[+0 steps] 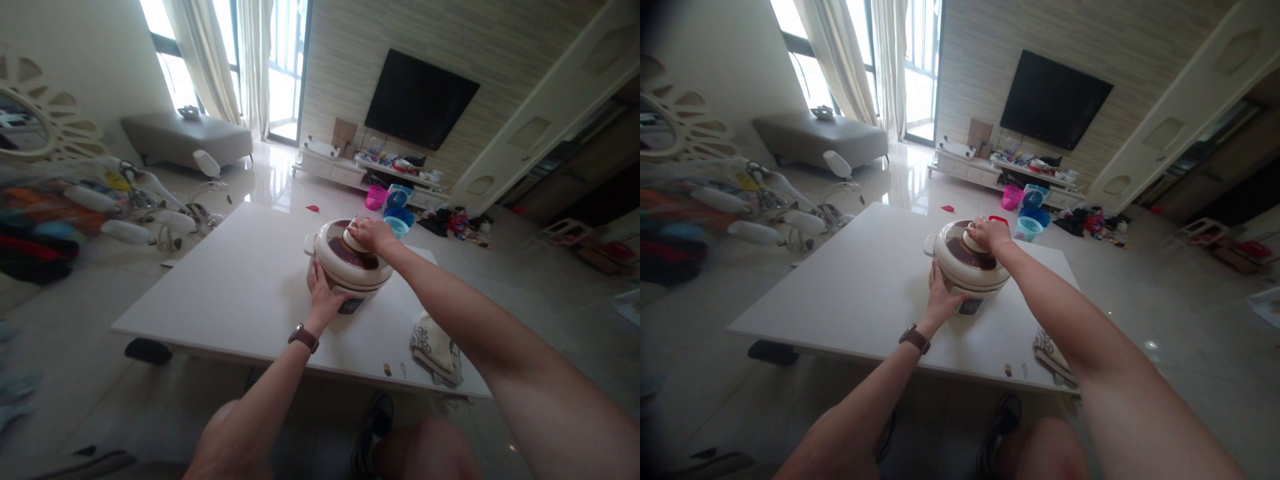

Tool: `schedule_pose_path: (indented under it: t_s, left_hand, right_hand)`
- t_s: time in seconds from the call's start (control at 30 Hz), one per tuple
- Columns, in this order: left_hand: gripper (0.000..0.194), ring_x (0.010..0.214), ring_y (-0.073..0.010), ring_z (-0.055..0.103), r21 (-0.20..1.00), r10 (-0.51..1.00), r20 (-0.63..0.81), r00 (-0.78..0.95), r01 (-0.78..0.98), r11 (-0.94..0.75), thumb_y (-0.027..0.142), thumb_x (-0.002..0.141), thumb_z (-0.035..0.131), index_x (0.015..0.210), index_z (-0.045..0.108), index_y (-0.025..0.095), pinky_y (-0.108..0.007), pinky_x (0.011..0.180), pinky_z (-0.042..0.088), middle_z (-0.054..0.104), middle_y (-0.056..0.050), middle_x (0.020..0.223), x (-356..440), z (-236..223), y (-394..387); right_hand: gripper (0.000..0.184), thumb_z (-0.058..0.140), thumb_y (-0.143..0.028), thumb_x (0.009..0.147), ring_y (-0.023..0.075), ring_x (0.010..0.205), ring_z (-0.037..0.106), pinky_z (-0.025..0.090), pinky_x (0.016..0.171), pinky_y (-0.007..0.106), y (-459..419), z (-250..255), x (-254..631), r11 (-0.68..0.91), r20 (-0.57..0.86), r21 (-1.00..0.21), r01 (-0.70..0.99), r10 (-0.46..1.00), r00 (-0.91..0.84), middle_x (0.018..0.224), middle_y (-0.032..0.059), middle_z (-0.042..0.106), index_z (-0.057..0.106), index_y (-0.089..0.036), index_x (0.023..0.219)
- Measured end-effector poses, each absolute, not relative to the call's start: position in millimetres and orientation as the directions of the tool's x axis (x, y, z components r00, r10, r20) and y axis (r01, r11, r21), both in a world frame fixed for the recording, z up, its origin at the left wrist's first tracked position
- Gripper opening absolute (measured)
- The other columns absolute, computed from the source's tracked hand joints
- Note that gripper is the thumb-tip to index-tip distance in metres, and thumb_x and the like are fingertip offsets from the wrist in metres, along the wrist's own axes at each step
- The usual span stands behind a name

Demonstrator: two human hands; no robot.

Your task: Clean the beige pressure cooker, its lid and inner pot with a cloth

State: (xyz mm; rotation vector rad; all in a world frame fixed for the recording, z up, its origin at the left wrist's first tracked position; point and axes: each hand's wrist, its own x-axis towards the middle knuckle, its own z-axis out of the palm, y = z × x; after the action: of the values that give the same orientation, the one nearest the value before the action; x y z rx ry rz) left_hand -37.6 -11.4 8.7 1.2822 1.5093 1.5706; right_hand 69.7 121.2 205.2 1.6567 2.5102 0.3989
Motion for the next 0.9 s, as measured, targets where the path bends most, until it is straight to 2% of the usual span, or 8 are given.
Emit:
schedule_pose_path:
  t_s: [0.17, 0.3, 0.57, 0.67, 0.77, 0.9]
  left_hand:
    - [0.136, 0.166, -0.0374, 0.022, 0.974, 0.914, 0.222, -0.339, 0.129, -0.188, 0.028, 0.058, 0.098, 0.171, 0.023, 0.027, -0.054, 0.136, 0.022, 0.025, -0.018, 0.177, -47, 9, -2]
    - [0.128, 0.162, -0.0371, 0.032, 0.97, 0.908, 0.238, -0.346, 0.132, -0.204, 0.026, 0.06, 0.097, 0.169, 0.03, 0.025, -0.052, 0.134, 0.027, 0.037, -0.018, 0.171, -56, 7, 3]
    - [0.114, 0.152, -0.0347, 0.045, 0.973, 0.913, 0.229, -0.339, 0.045, -0.227, 0.021, 0.062, 0.097, 0.162, 0.044, 0.029, -0.055, 0.126, 0.04, 0.05, -0.014, 0.156, -81, 6, 9]
    - [0.102, 0.144, -0.0333, 0.05, 0.977, 0.894, 0.211, -0.394, 0.055, -0.206, 0.017, 0.062, 0.096, 0.153, 0.05, 0.026, -0.054, 0.123, 0.042, 0.055, -0.013, 0.145, -80, 9, 3]
    - [0.08, 0.128, -0.0282, 0.06, 0.984, 0.872, 0.172, -0.458, 0.037, -0.175, 0.016, 0.066, 0.094, 0.136, 0.055, 0.021, -0.051, 0.118, 0.047, 0.056, -0.012, 0.134, -73, 11, -5]
    - [0.057, 0.118, -0.0245, 0.059, 0.992, 0.834, 0.122, -0.538, 0.067, -0.102, 0.02, 0.072, 0.091, 0.114, 0.053, 0.022, -0.049, 0.111, 0.05, 0.053, -0.006, 0.119, -58, 12, -13]
  right_hand:
    - [0.066, 0.033, -0.061, 0.109, 0.0363, 0.122, 0.073, 0.053, 0.1, 0.043, 129, 203, 59, 0.224, 0.075, 0.224, 0.949, 0.967, -0.245, 0.13, 0.0261, 0.075, 0.064, -0.011, 0.139]
    - [0.067, 0.036, -0.062, 0.108, 0.0372, 0.124, 0.072, 0.052, 0.101, 0.044, 137, 201, 52, 0.186, 0.096, 0.2, 0.962, 0.973, -0.208, 0.132, 0.0282, 0.073, 0.066, -0.01, 0.138]
    - [0.07, 0.039, -0.063, 0.106, 0.0404, 0.123, 0.072, 0.053, 0.1, 0.046, 142, 199, 36, 0.144, 0.133, 0.152, 0.978, 0.977, -0.165, 0.133, 0.0293, 0.073, 0.071, -0.007, 0.134]
    - [0.071, 0.038, -0.063, 0.106, 0.0407, 0.123, 0.072, 0.053, 0.1, 0.046, 144, 199, 34, 0.16, 0.132, 0.153, 0.975, 0.975, -0.181, 0.132, 0.0299, 0.073, 0.071, -0.007, 0.134]
    - [0.072, 0.04, -0.065, 0.104, 0.0408, 0.121, 0.072, 0.054, 0.099, 0.045, 145, 198, 33, 0.172, 0.145, 0.172, 0.97, 0.97, -0.197, 0.13, 0.0289, 0.074, 0.071, -0.008, 0.135]
    - [0.069, 0.042, -0.063, 0.104, 0.0427, 0.121, 0.072, 0.054, 0.099, 0.049, 148, 197, 26, 0.193, 0.156, 0.181, 0.964, 0.962, -0.222, 0.129, 0.0272, 0.075, 0.071, -0.009, 0.136]
